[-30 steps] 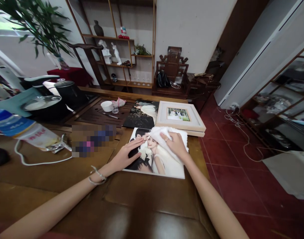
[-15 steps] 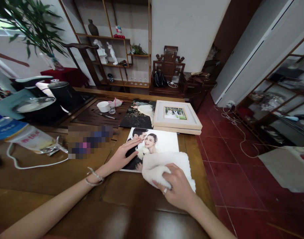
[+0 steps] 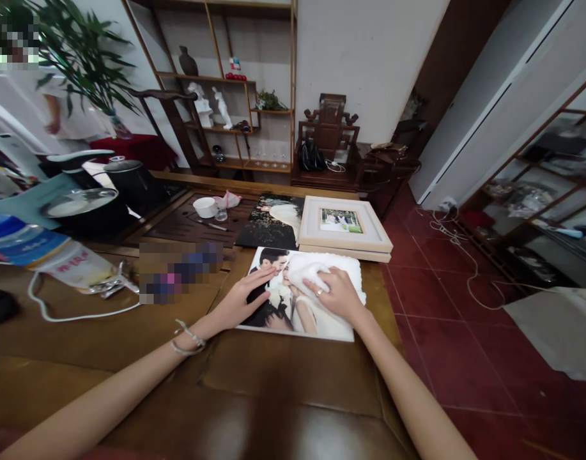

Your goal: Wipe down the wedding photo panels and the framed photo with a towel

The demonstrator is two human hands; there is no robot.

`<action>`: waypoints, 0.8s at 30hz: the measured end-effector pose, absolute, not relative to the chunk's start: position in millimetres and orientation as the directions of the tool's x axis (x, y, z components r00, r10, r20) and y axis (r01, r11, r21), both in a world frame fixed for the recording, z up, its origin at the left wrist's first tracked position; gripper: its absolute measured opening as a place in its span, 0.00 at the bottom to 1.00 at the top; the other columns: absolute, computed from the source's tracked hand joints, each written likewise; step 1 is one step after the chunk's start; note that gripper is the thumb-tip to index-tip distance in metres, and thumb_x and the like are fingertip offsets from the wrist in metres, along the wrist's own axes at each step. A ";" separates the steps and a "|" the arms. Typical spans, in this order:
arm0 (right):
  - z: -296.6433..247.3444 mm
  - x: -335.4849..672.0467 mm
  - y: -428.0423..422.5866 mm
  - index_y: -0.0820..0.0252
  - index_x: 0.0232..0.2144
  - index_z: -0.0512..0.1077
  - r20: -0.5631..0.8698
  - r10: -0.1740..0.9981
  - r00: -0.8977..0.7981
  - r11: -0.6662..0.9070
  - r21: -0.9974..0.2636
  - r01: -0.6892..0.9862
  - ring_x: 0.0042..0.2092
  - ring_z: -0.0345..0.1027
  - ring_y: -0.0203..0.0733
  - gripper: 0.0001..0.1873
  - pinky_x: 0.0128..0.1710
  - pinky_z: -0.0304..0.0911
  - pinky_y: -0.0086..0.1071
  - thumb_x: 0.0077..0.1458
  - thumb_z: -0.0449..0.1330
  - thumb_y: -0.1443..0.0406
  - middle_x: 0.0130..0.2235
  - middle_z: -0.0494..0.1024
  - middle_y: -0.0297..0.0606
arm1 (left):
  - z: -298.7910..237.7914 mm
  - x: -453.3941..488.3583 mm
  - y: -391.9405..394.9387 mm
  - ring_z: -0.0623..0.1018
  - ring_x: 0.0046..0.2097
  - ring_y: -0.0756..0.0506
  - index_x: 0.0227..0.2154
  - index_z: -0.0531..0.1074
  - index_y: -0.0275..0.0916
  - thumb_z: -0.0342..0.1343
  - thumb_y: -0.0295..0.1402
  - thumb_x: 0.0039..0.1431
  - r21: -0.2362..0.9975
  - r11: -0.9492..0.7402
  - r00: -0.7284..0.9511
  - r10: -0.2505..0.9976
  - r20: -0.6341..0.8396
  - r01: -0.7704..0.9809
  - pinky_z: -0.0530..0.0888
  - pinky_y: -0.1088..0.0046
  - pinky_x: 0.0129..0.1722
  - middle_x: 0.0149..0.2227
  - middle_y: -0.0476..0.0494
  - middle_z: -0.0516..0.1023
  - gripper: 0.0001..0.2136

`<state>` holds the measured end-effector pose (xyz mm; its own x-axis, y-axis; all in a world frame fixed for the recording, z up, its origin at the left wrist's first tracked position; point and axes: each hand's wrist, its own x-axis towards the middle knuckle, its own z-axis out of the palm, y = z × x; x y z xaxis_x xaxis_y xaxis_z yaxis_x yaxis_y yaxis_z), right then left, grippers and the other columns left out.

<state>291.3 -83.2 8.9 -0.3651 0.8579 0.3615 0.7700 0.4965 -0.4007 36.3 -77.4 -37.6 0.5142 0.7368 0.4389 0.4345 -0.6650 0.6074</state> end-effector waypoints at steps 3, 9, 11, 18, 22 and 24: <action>7.9 285.5 -105.1 0.58 0.14 0.61 0.392 0.832 -0.393 0.530 -0.350 0.772 0.28 0.60 0.40 0.23 0.31 0.53 0.32 0.58 0.52 0.56 0.20 0.65 0.35 | -38.7 36.1 -77.1 0.60 0.62 0.43 0.58 0.60 0.44 0.49 0.31 0.62 0.609 -0.668 0.507 0.735 0.450 0.428 0.59 0.54 0.61 0.60 0.43 0.63 0.21; 8.5 278.6 -160.1 0.59 0.19 0.68 0.323 0.805 -0.498 0.593 -0.420 0.687 0.35 0.65 0.44 0.16 0.35 0.58 0.34 0.57 0.54 0.61 0.30 0.73 0.43 | -42.3 35.9 -76.4 0.61 0.61 0.42 0.57 0.61 0.43 0.49 0.31 0.61 0.596 -0.668 0.502 0.738 0.451 0.446 0.60 0.53 0.60 0.60 0.41 0.63 0.20; 9.6 279.3 -165.7 0.59 0.20 0.69 0.295 0.797 -0.527 0.603 -0.444 0.663 0.35 0.65 0.44 0.15 0.35 0.58 0.34 0.56 0.54 0.61 0.30 0.74 0.42 | -42.4 35.6 -76.8 0.61 0.61 0.42 0.57 0.61 0.44 0.49 0.31 0.61 0.595 -0.663 0.504 0.742 0.442 0.455 0.60 0.54 0.60 0.60 0.42 0.63 0.21; 11.5 287.1 -115.1 0.58 0.15 0.63 0.276 0.853 -0.443 0.521 -0.420 0.743 0.27 0.61 0.39 0.23 0.33 0.55 0.32 0.59 0.52 0.55 0.19 0.66 0.33 | -39.6 35.6 -77.4 0.60 0.62 0.42 0.57 0.61 0.44 0.49 0.31 0.61 0.604 -0.672 0.506 0.732 0.456 0.428 0.59 0.54 0.60 0.60 0.43 0.63 0.20; 10.1 287.7 -80.1 0.58 0.14 0.60 0.327 0.874 -0.361 0.481 -0.461 0.746 0.24 0.58 0.37 0.24 0.29 0.51 0.30 0.58 0.52 0.54 0.18 0.64 0.31 | -38.7 36.3 -77.4 0.60 0.62 0.42 0.57 0.61 0.44 0.48 0.31 0.62 0.608 -0.674 0.508 0.729 0.459 0.418 0.60 0.52 0.60 0.59 0.43 0.64 0.20; 9.0 285.7 -75.0 0.58 0.14 0.59 0.358 0.870 -0.338 0.477 -0.446 0.757 0.24 0.58 0.37 0.24 0.29 0.50 0.30 0.58 0.52 0.54 0.18 0.63 0.32 | -38.9 36.4 -77.5 0.60 0.62 0.42 0.57 0.61 0.44 0.48 0.31 0.62 0.609 -0.672 0.503 0.732 0.460 0.421 0.60 0.52 0.60 0.59 0.43 0.63 0.20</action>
<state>285.7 -75.0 9.0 -0.3382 0.8705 0.3577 0.7568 0.4775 -0.4464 36.4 -77.5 -38.9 0.5031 0.7317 0.4599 0.4210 -0.6723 0.6089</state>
